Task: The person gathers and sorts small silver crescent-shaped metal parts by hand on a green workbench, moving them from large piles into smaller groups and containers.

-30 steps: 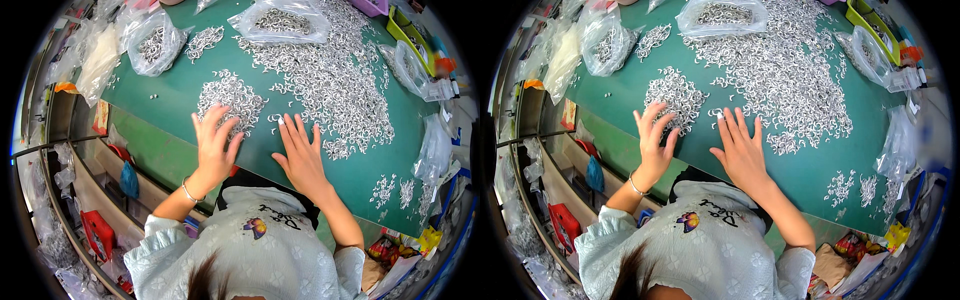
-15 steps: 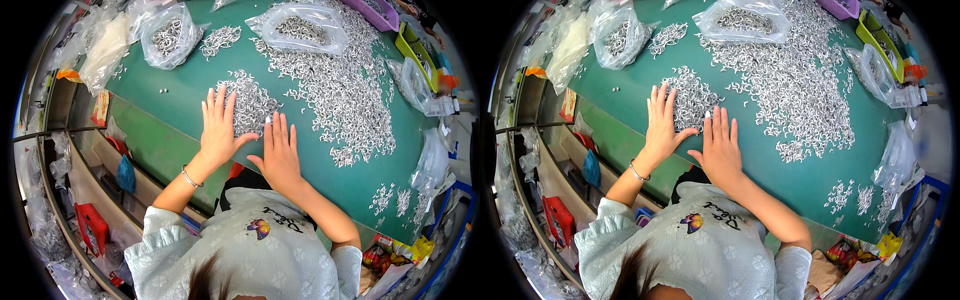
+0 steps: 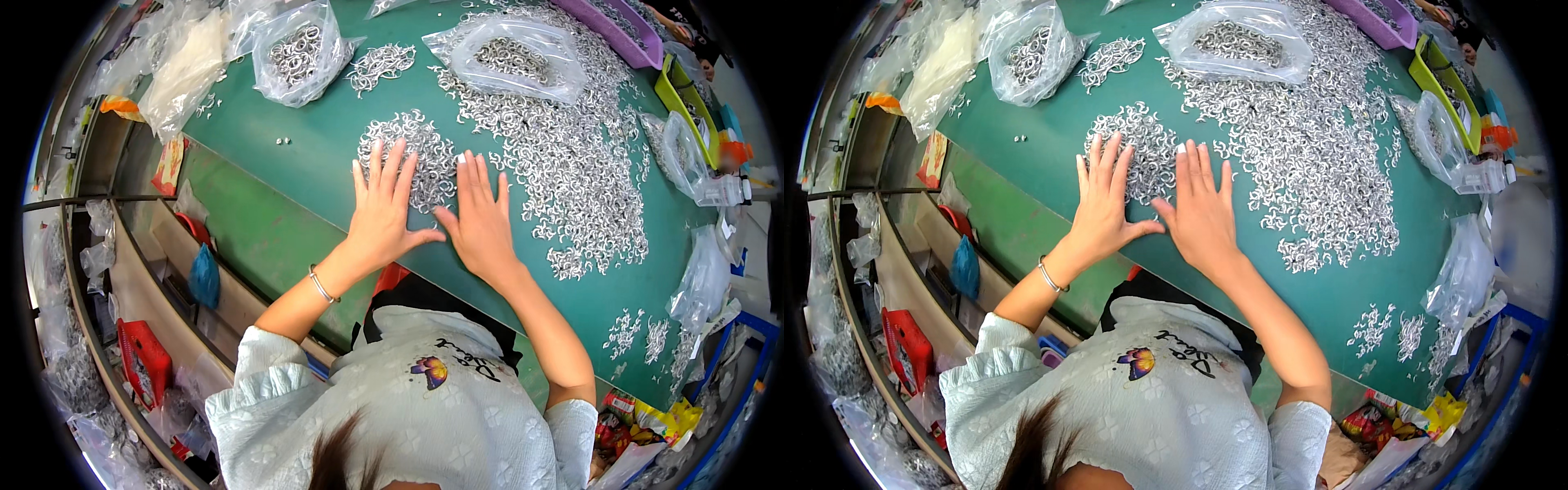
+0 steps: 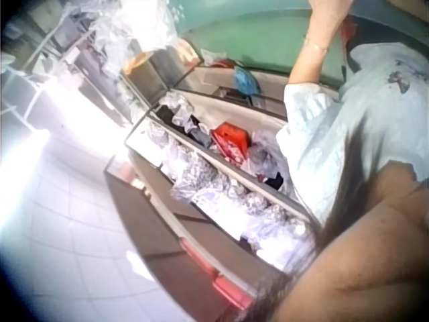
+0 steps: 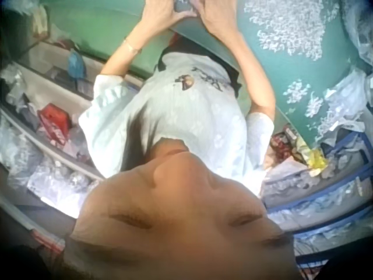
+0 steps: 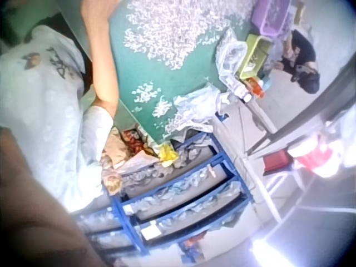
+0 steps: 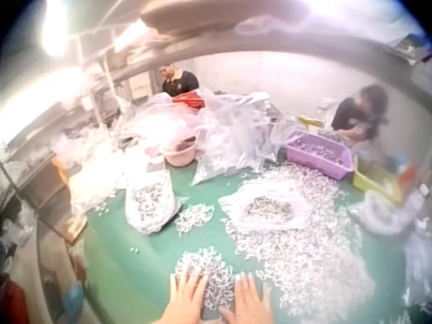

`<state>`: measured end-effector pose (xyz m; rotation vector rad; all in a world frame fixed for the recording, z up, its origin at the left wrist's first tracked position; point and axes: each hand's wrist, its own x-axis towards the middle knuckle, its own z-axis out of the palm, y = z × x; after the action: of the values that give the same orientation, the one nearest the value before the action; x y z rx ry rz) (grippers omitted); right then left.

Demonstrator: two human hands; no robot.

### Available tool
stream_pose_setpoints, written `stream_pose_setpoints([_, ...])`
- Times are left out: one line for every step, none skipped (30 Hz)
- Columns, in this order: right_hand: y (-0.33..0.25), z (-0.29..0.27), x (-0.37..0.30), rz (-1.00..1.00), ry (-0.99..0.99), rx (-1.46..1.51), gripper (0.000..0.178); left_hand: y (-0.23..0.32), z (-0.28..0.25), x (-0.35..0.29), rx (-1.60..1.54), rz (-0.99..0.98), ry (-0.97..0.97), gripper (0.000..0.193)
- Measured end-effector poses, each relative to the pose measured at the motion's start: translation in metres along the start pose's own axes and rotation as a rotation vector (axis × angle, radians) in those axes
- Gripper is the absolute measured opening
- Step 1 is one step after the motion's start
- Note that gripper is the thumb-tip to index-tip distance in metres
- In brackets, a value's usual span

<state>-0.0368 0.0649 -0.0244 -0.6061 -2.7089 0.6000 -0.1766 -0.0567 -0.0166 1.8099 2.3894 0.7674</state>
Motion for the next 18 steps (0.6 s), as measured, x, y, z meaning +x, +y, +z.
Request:
stream_pose_setpoints([-0.001, 0.003, 0.002, -0.034, -0.006, -0.022, 0.065, -0.003, 0.001, 0.002, 0.019, -0.008, 0.009, 0.122])
stream_pose_setpoints([-0.001, 0.005, 0.005, -0.056, -0.011, -0.024, 0.066, -0.006, 0.002, 0.005, 0.037, -0.016, 0.019, 0.122])
stream_pose_setpoints([0.0, 0.006, 0.009, -0.078, -0.017, -0.026, 0.066, -0.01, 0.003, 0.006, 0.026, -0.008, 0.045, 0.12])
stream_pose_setpoints([0.001, 0.007, 0.014, -0.1, -0.021, -0.027, 0.066, -0.013, 0.003, 0.009, 0.04, -0.015, 0.057, 0.119])
stream_pose_setpoints([0.003, 0.009, 0.018, -0.103, 0.001, 0.005, 0.059, -0.016, 0.003, 0.013, 0.052, -0.018, 0.069, 0.118])
stream_pose_setpoints([0.005, 0.007, 0.021, -0.085, -0.008, 0.135, 0.056, -0.018, 0.003, 0.015, 0.064, -0.021, 0.08, 0.118])
stream_pose_setpoints([0.009, 0.003, 0.024, -0.066, -0.016, 0.265, 0.053, -0.019, 0.001, 0.016, 0.052, -0.025, 0.083, 0.115])
stream_pose_setpoints([0.013, -0.002, 0.025, -0.043, -0.022, 0.394, 0.05, -0.018, 0.001, 0.017, 0.05, -0.028, 0.077, 0.113])
stream_pose_setpoints([0.012, -0.013, 0.023, -0.025, 0.01, 0.431, 0.045, -0.017, -0.001, 0.014, 0.054, -0.04, 0.074, 0.111])
stream_pose_setpoints([0.015, -0.018, 0.017, -0.026, -0.013, 0.385, 0.045, -0.016, -0.003, 0.012, 0.057, -0.052, 0.07, 0.11])
stream_pose_setpoints([0.022, -0.026, 0.009, -0.026, -0.031, 0.329, 0.045, -0.011, -0.005, 0.011, 0.047, -0.038, 0.062, 0.103])
stream_pose_setpoints([0.028, -0.032, 0.001, -0.021, -0.051, 0.273, 0.045, -0.004, -0.006, 0.008, 0.034, -0.025, 0.051, 0.096])
stream_pose_setpoints([0.031, -0.034, -0.005, -0.04, -0.028, 0.143, 0.044, 0.001, -0.008, 0.007, 0.021, -0.012, 0.039, 0.09])
stream_pose_setpoints([0.032, -0.035, -0.005, -0.056, -0.014, 0.092, 0.044, 0.008, -0.008, 0.008, 0.026, 0.047, 0.015, 0.081])
stream_pose_setpoints([0.033, -0.036, -0.003, -0.072, 0.0, 0.042, 0.044, 0.016, -0.007, 0.011, 0.031, 0.106, -0.01, 0.072])
stream_pose_setpoints([0.035, -0.036, 0.0, -0.089, 0.013, -0.008, 0.045, 0.022, -0.004, 0.013, 0.036, 0.164, -0.035, 0.064])
stream_pose_setpoints([0.035, -0.036, 0.005, -0.085, 0.025, 0.025, 0.045, 0.026, -0.001, 0.017, 0.021, 0.16, -0.026, 0.042])
stream_pose_setpoints([0.035, -0.035, 0.008, -0.086, 0.034, -0.003, 0.045, 0.025, 0.001, 0.016, 0.034, 0.144, -0.018, 0.039])
